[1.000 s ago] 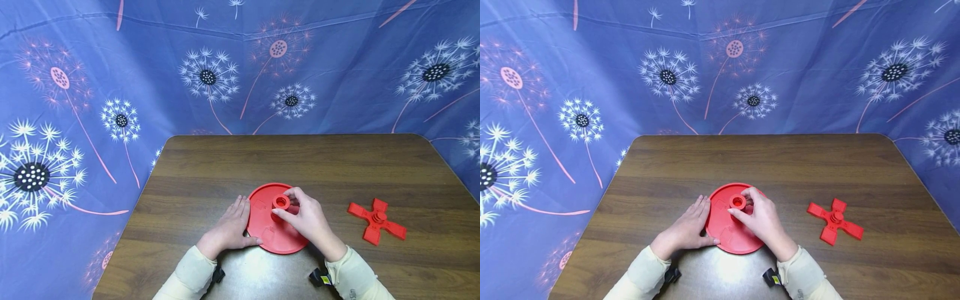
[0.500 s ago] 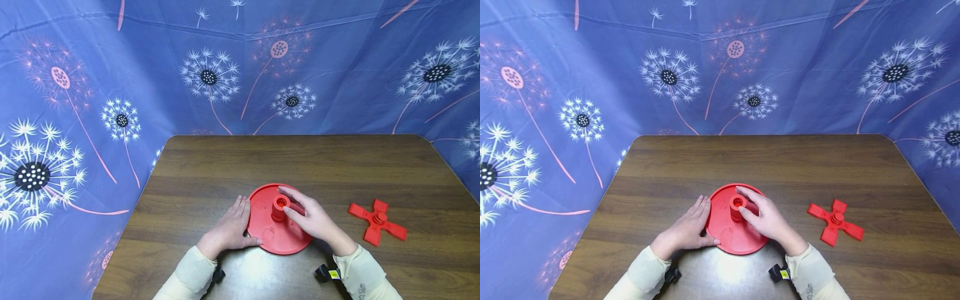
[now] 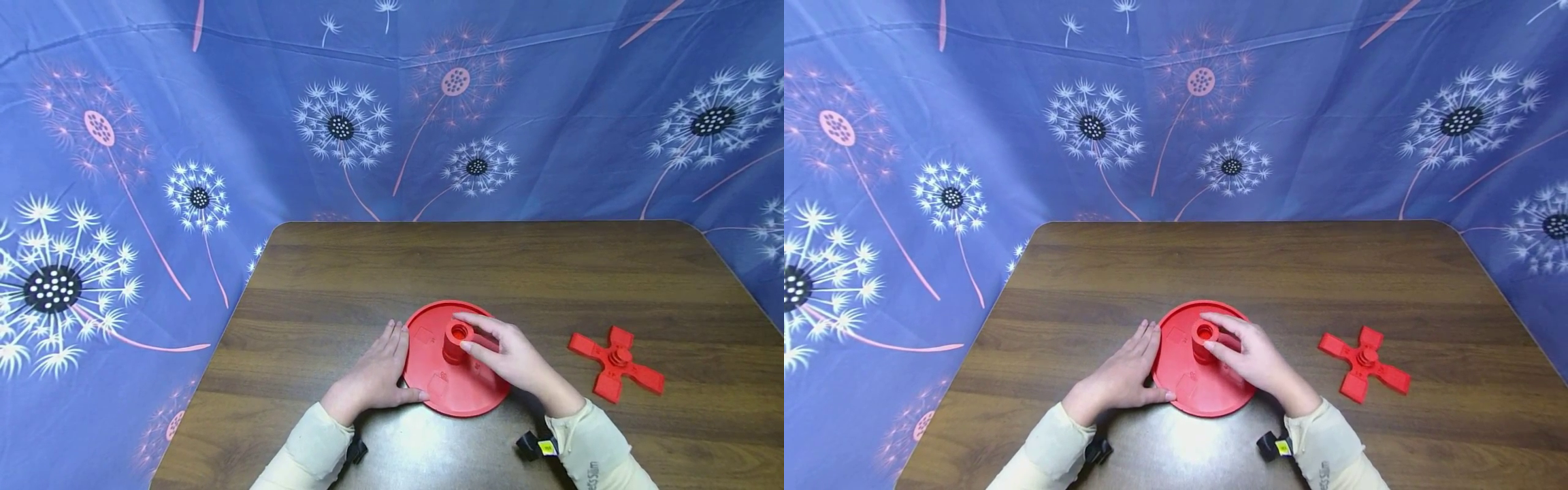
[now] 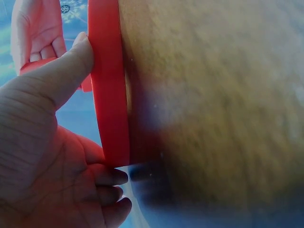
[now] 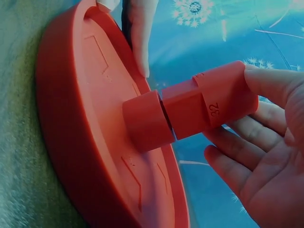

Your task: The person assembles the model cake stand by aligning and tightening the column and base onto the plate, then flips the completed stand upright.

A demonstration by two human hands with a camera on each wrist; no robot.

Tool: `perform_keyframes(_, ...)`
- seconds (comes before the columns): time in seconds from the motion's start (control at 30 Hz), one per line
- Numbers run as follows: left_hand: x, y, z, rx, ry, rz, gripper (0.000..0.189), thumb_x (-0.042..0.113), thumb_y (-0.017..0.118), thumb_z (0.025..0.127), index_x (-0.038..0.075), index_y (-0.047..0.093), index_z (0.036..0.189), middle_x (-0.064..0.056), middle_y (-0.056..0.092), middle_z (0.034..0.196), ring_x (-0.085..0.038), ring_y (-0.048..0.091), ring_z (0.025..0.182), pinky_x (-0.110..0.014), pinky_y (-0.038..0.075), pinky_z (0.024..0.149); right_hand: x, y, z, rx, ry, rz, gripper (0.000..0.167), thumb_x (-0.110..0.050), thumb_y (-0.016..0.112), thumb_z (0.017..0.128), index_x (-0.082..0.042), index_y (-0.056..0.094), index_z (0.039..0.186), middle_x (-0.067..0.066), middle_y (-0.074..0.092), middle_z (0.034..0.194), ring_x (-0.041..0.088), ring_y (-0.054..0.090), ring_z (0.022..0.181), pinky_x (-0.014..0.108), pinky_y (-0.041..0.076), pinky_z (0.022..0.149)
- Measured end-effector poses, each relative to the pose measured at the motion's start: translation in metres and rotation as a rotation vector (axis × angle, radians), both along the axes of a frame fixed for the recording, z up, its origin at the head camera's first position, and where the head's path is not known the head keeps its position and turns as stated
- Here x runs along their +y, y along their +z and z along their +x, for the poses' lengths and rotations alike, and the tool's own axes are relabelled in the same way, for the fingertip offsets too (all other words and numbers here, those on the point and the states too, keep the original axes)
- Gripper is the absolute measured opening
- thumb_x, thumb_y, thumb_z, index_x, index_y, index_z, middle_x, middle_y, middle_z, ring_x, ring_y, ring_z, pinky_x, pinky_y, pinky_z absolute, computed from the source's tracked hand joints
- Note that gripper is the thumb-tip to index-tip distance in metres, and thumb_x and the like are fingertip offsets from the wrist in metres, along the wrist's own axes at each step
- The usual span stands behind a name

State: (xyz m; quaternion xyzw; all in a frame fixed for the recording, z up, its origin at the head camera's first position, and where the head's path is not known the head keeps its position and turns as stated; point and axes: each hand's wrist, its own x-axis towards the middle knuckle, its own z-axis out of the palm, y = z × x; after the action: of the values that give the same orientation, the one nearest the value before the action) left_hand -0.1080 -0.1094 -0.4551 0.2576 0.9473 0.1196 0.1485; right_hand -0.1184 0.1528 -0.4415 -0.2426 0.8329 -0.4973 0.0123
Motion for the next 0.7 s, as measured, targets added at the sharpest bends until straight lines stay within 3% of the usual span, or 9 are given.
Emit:
perform_keyframes(0.17, 0.0, 0.0, 0.0, 0.006, -0.004, 0.0, 0.112, 0.066, 0.064, 0.081, -0.006, 0.017, 0.153, -0.022, 0.016, 0.159, -0.034, 0.007, 0.148, -0.042, 0.02, 0.118, -0.003, -0.003, 0.002, -0.022, -0.063, -0.07, 0.042, -0.018, 0.077, 0.085, -0.013, 0.064, 0.125, -0.003, 0.068, 0.114, 0.013, 0.065, 0.102, 0.04, 0.054, 0.089)
perform_keyframes(0.3, 0.0, 0.0, 0.0, 0.012, -0.01, -0.007, 0.112, 0.066, 0.064, 0.081, -0.006, 0.017, 0.152, -0.022, 0.016, 0.159, -0.034, 0.007, 0.148, -0.041, 0.019, 0.118, -0.007, -0.004, 0.004, 0.02, -0.122, -0.073, 0.038, -0.015, 0.082, 0.079, -0.014, 0.066, 0.115, -0.004, 0.069, 0.107, 0.013, 0.067, 0.097, 0.043, 0.055, 0.086)
perform_keyframes(0.47, 0.0, 0.001, 0.001, 0.009, -0.01, -0.005, 0.112, 0.066, 0.064, 0.081, -0.006, 0.017, 0.152, -0.022, 0.016, 0.159, -0.034, 0.007, 0.148, -0.042, 0.019, 0.118, -0.014, -0.005, 0.007, 0.109, -0.214, -0.034, 0.038, -0.013, 0.086, 0.073, -0.012, 0.067, 0.106, -0.003, 0.07, 0.101, 0.014, 0.069, 0.088, 0.044, 0.057, 0.078)
perform_keyframes(0.7, 0.0, 0.0, 0.001, 0.03, -0.021, 0.006, 0.112, 0.065, 0.065, 0.081, -0.008, 0.017, 0.152, -0.025, 0.017, 0.158, -0.036, 0.009, 0.148, -0.042, 0.02, 0.118, -0.021, -0.006, 0.013, 0.198, -0.307, 0.05, 0.044, -0.017, 0.089, 0.069, -0.01, 0.066, 0.106, -0.002, 0.07, 0.097, 0.016, 0.07, 0.083, 0.042, 0.058, 0.074)
